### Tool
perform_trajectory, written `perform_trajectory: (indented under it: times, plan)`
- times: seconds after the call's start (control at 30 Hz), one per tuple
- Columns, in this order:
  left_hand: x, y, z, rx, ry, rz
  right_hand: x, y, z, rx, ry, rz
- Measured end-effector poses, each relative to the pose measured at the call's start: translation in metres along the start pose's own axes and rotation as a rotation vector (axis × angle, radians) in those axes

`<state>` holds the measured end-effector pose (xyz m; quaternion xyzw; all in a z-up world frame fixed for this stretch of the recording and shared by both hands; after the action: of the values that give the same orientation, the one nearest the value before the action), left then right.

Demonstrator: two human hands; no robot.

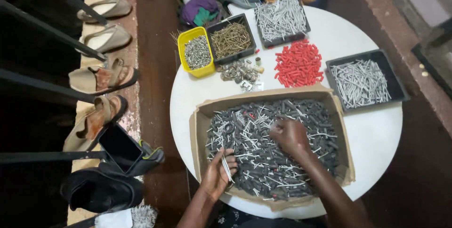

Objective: The person sorts a large quantity of mixed fasteners, including nails and plastic wall anchors, from a cardboard box. They use their hands to pick through the pile, separating red plastic anchors and other items, while various containers of sorted hardware are visible on the table.

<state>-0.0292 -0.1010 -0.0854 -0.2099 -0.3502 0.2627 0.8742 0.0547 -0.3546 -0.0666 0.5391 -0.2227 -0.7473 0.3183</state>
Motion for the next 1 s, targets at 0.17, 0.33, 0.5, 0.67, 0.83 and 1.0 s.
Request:
perform_trajectory:
  times: [0.17, 0.33, 0.5, 0.67, 0.83, 1.0]
  plan:
    - [-0.019, -0.048, -0.001, -0.046, 0.039, 0.013, -0.01, -0.029, 0.041, -0.047, -0.038, -0.614]
    - [-0.018, -0.081, -0.009, 0.093, 0.003, -0.132, -0.064, -0.027, 0.092, -0.234, -0.037, -0.387]
    - [-0.037, -0.025, -0.051, 0.115, -0.06, -0.045, -0.01, 0.004, 0.053, 0.024, -0.126, -0.227]
    - [-0.022, -0.039, -0.017, 0.13, -0.008, -0.055, 0.004, 0.018, 0.03, -0.05, 0.006, 0.155]
    - [-0.007, -0.048, -0.002, 0.028, 0.018, -0.104, 0.04, 0.022, 0.036, -0.223, 0.104, 0.305]
    - [-0.013, -0.024, -0.006, -0.054, 0.004, -0.056, 0.021, 0.049, 0.053, -0.335, -0.187, 0.351]
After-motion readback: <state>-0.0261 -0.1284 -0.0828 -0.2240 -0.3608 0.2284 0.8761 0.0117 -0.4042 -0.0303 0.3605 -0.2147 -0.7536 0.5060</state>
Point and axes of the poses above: each hand's wrist, its own z-axis away from the middle knuckle, its own y-axis out of the back of the hand, x = y × z, the point moved 2 cm from there along -z, towards the middle knuckle, and after that the axes turned 4 degrees about -x, right-handed, at the moved point
